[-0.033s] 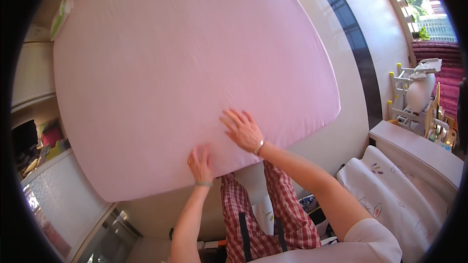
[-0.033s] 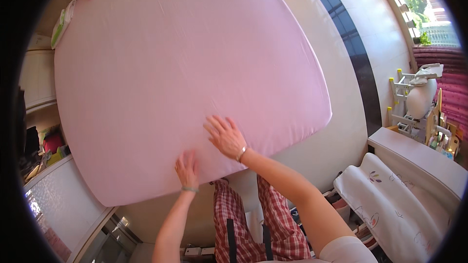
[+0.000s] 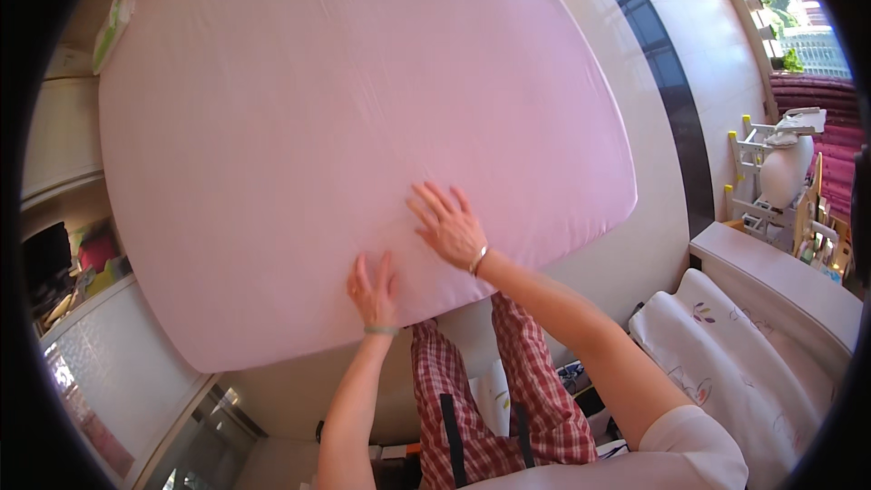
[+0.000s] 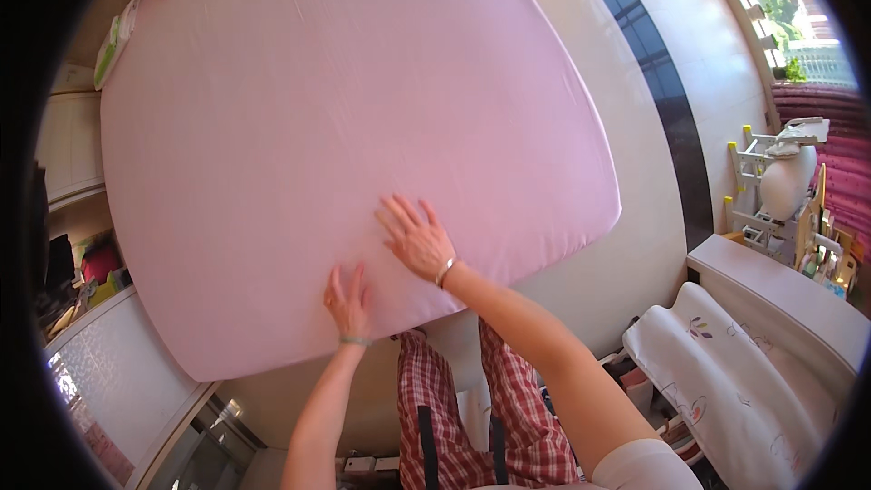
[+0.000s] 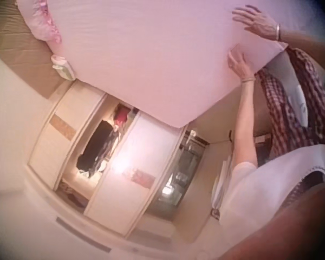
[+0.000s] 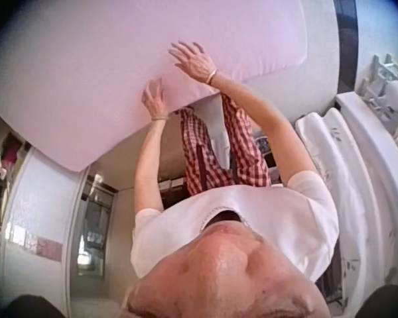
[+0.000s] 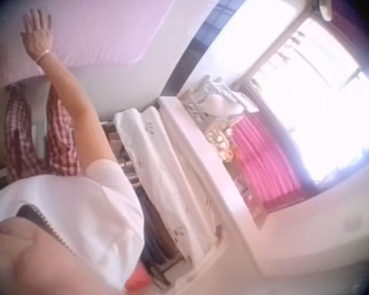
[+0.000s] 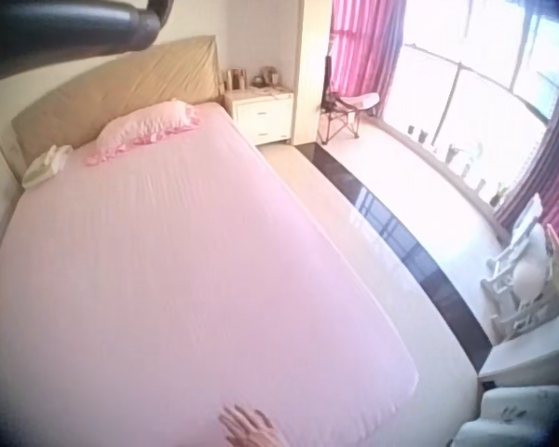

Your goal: The person folds a green and white patterned blanket on a bed, then smooths and tucks a pink fitted sheet over the mattress. The person adjusts the sheet edges and corners to ensure a neat fit.

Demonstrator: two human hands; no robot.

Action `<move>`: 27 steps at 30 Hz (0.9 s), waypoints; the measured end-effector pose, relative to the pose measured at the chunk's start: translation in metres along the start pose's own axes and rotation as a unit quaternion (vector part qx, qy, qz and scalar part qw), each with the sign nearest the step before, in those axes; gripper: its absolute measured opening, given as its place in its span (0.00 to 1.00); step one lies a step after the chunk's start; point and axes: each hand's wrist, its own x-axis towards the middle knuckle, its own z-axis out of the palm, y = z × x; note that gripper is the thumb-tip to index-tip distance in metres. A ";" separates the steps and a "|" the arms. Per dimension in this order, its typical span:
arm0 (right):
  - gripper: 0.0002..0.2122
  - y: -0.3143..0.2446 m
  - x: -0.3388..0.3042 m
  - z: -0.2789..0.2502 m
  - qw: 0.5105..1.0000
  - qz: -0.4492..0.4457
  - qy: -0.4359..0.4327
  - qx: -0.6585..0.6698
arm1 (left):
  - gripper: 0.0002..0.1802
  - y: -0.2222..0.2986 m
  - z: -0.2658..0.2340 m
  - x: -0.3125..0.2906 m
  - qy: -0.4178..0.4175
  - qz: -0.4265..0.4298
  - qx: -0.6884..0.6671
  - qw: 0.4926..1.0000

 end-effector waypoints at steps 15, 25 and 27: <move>0.27 0.211 -0.193 -0.068 0.867 0.479 0.130 -0.036 | 0.27 0.121 0.028 -0.157 -0.345 0.164 -0.107 0.918; 0.08 0.044 -0.213 0.051 0.888 0.089 -0.449 0.038 | 0.32 -0.092 -0.042 -0.020 0.046 -0.057 0.000 0.997; 0.12 -0.090 -0.101 0.032 0.930 0.078 -0.331 0.141 | 0.34 -0.152 -0.060 -0.001 0.040 -0.120 0.044 0.991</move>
